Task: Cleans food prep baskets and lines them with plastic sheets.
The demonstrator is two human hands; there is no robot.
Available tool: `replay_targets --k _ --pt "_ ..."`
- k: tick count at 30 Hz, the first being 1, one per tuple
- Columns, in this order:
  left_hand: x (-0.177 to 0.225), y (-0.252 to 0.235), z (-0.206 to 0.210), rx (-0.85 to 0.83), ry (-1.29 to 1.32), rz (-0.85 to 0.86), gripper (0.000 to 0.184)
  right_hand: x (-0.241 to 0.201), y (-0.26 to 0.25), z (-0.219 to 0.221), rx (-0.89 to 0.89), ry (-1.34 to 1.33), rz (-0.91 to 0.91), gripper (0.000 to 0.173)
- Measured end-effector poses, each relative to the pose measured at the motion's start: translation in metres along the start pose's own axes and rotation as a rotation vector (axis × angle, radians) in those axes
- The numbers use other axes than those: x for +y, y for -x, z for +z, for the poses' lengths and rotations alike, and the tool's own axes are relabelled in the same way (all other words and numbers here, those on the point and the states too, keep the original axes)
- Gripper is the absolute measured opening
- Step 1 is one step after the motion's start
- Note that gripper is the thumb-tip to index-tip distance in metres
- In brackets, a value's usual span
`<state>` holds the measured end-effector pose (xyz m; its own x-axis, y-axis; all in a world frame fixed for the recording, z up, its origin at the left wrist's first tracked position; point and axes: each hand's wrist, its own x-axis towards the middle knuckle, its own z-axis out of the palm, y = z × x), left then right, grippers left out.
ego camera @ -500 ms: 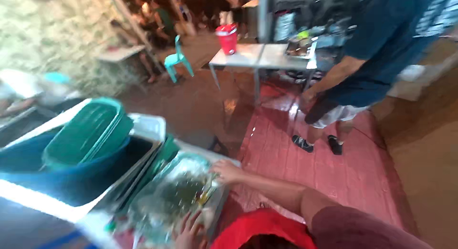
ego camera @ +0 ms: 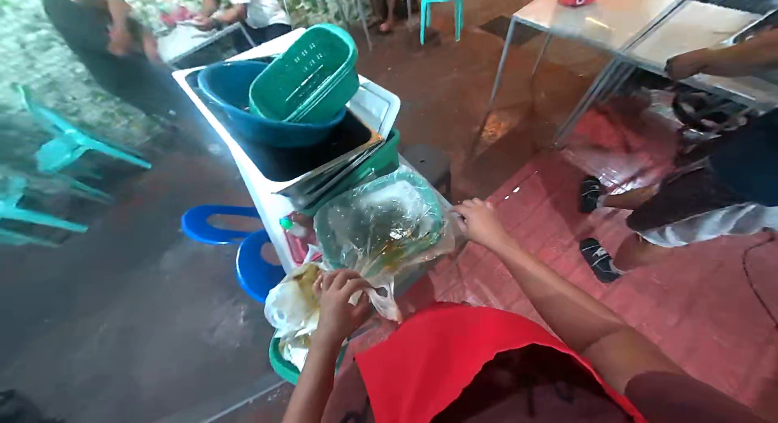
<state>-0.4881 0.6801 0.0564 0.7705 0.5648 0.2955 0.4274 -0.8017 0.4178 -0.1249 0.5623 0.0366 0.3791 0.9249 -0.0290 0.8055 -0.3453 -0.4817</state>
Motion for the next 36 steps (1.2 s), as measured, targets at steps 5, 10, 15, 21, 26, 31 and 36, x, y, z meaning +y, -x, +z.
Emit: replay_targets --k 5,10,15,21,26,31,36 --pt "0.010 0.003 -0.008 0.202 0.289 -0.376 0.024 -0.063 0.015 0.038 -0.202 0.024 -0.324 0.047" --pt "0.004 0.003 -0.003 0.227 0.390 -0.323 0.023 -0.049 -0.013 0.015 -0.056 0.072 -0.133 0.021" --pt "-0.005 0.012 -0.007 -0.212 -0.072 -0.211 0.038 -0.042 -0.019 -0.001 0.083 0.004 -0.123 0.032" --pt "0.003 0.005 0.000 -0.204 -0.228 -0.446 0.046 -0.110 0.033 0.070 -0.308 -0.173 -0.458 0.023" --pt "0.006 0.002 0.014 -0.227 -0.068 -0.618 0.041 -0.116 0.018 0.109 -0.159 0.101 -0.469 0.027" --pt "0.014 -0.001 0.034 0.143 0.541 -0.804 0.051 -0.113 -0.007 0.115 -0.178 0.217 -0.513 0.022" --pt "0.016 -0.017 0.027 0.438 1.260 -0.951 0.024 -0.133 -0.002 0.062 -0.189 0.200 -0.409 0.024"
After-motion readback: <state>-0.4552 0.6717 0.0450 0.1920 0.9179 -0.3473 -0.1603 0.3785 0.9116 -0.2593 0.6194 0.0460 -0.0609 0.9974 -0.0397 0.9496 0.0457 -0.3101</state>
